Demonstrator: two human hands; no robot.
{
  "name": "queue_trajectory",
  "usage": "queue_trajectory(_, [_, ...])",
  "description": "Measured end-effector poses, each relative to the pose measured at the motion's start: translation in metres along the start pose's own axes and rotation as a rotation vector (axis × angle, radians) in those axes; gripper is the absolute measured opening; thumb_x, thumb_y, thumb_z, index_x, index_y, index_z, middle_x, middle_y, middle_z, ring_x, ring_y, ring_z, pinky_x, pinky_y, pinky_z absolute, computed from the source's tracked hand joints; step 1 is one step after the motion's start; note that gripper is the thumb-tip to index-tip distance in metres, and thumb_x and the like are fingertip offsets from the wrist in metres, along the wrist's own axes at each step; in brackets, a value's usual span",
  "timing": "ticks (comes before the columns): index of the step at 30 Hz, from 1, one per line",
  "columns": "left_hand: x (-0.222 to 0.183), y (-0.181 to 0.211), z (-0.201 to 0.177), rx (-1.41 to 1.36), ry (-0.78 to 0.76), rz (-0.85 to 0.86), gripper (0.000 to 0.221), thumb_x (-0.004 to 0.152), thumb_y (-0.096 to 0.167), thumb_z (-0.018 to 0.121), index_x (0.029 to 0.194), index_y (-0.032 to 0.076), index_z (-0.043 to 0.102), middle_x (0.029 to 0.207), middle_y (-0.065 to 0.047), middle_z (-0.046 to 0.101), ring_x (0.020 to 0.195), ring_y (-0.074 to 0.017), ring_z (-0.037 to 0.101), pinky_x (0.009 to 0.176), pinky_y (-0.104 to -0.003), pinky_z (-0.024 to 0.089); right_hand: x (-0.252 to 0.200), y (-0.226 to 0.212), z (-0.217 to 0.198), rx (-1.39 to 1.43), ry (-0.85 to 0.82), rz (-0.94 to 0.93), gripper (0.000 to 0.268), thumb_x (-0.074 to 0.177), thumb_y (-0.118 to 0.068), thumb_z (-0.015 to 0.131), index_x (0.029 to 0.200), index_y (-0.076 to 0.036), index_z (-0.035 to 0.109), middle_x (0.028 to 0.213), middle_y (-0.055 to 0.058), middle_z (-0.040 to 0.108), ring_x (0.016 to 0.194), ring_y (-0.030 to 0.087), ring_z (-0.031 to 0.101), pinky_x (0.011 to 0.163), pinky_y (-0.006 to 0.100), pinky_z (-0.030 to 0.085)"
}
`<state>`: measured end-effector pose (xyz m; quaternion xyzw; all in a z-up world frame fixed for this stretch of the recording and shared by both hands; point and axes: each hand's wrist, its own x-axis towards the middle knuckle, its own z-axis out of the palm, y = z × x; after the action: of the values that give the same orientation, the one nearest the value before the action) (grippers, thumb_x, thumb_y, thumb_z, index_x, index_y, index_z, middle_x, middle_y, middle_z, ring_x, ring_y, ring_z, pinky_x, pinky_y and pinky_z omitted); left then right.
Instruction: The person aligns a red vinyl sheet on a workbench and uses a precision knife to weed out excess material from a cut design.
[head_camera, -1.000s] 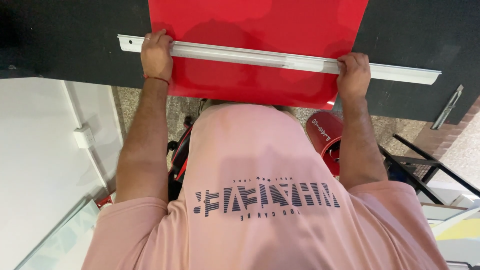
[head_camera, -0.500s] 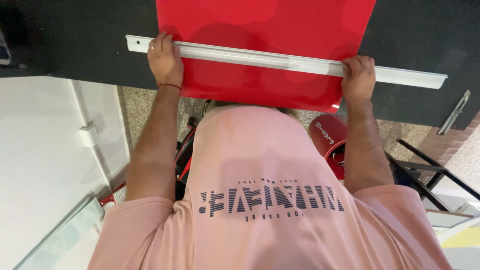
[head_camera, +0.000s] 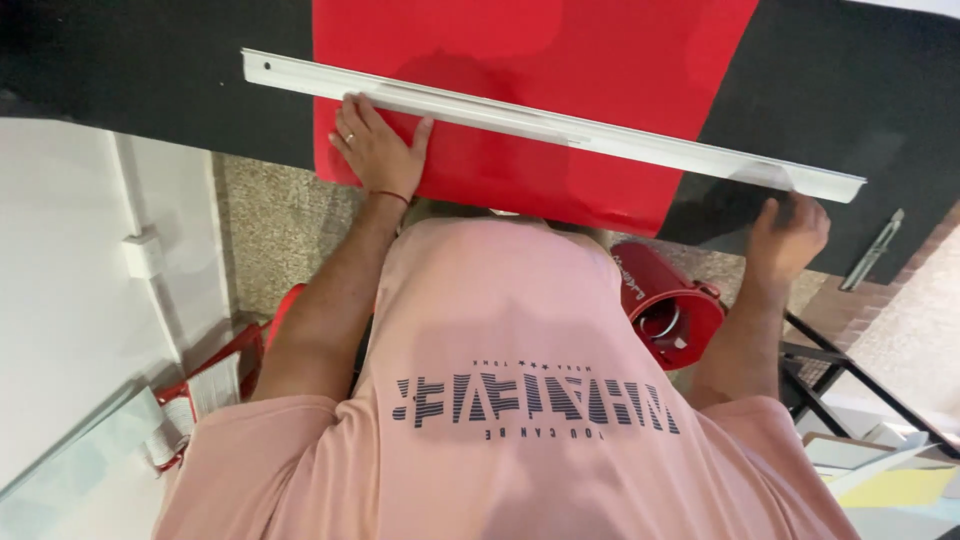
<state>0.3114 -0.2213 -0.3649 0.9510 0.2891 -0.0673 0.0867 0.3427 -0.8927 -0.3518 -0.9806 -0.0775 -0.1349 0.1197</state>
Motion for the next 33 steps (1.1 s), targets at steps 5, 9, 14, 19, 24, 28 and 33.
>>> queue_trajectory(5, [0.001, 0.034, -0.007, -0.008, -0.091, -0.197, 0.14, 0.096, 0.105, 0.068, 0.176, -0.002, 0.027, 0.184, -0.022, 0.026, 0.169, -0.0478, 0.026, 0.132, -0.077, 0.019, -0.063, 0.195, 0.004, -0.292, 0.111, 0.399, 0.051, 0.102, -0.023, 0.096, 0.134, 0.009, 0.074, 0.127, 0.027, 0.074, 0.115, 0.052, 0.069, 0.093, 0.068, 0.055])
queue_trajectory(9, [0.001, 0.039, 0.009, 0.088, -0.081, -0.259, 0.14, 0.099, 0.105, 0.077, 0.176, 0.0, 0.025, 0.184, -0.017, 0.026, 0.168, -0.0449, 0.023, 0.13, -0.075, 0.025, -0.069, 0.247, -0.007, -0.246, -0.17, 0.739, 0.057, 0.114, -0.038, 0.077, 0.148, 0.005, 0.064, 0.141, 0.035, 0.062, 0.127, 0.061, 0.057, 0.106, 0.072, 0.044])
queue_trajectory(14, [-0.004, 0.053, 0.017, 0.096, 0.062, -0.177, 0.107, 0.106, 0.086, 0.075, 0.167, 0.003, 0.049, 0.171, -0.017, 0.049, 0.156, -0.043, 0.044, 0.123, -0.08, 0.03, -0.049, 0.237, -0.03, -0.149, -0.17, 0.472, 0.022, 0.097, -0.011, 0.083, 0.114, 0.0, 0.092, 0.102, 0.024, 0.08, 0.107, 0.049, 0.066, 0.083, 0.067, 0.053])
queue_trajectory(19, [-0.01, 0.075, -0.019, 0.03, -0.19, -0.218, 0.143, 0.092, 0.101, 0.073, 0.178, -0.003, 0.024, 0.186, -0.022, 0.022, 0.17, -0.0453, 0.021, 0.131, -0.079, 0.02, 0.026, 0.197, -0.026, 0.135, 0.076, 0.451, 0.015, 0.112, -0.021, 0.083, 0.114, -0.011, 0.072, 0.104, 0.012, 0.084, 0.091, 0.033, 0.08, 0.078, 0.051, 0.06])
queue_trajectory(24, [-0.006, 0.087, -0.028, 0.033, -0.296, -0.271, 0.144, 0.095, 0.096, 0.074, 0.18, -0.004, 0.012, 0.189, -0.023, 0.008, 0.173, -0.0443, 0.006, 0.136, -0.073, 0.017, 0.157, 0.008, 0.042, 1.104, -0.247, 0.212, 0.044, 0.115, -0.021, 0.078, 0.144, -0.015, 0.046, 0.121, 0.015, 0.062, 0.099, 0.023, 0.066, 0.09, 0.043, 0.062])
queue_trajectory(28, [-0.002, 0.088, -0.019, 0.022, -0.359, -0.251, 0.148, 0.098, 0.096, 0.069, 0.181, -0.006, 0.002, 0.189, -0.027, -0.007, 0.172, -0.0463, -0.011, 0.138, -0.072, 0.012, 0.228, -0.239, 0.052, 1.097, -0.814, 0.145, 0.046, 0.115, -0.005, 0.068, 0.159, -0.006, 0.055, 0.13, 0.013, 0.073, 0.098, 0.02, 0.076, 0.081, 0.037, 0.074])
queue_trajectory(33, [0.003, 0.089, 0.009, -0.005, -0.276, -0.263, 0.149, 0.089, 0.098, 0.071, 0.181, -0.004, 0.011, 0.189, -0.026, 0.001, 0.174, -0.0433, -0.004, 0.139, -0.068, 0.01, 0.24, -0.444, 0.17, 0.922, -0.743, -0.512, 0.034, 0.107, -0.013, 0.073, 0.14, -0.008, 0.072, 0.124, 0.013, 0.077, 0.098, 0.028, 0.075, 0.076, 0.042, 0.065])
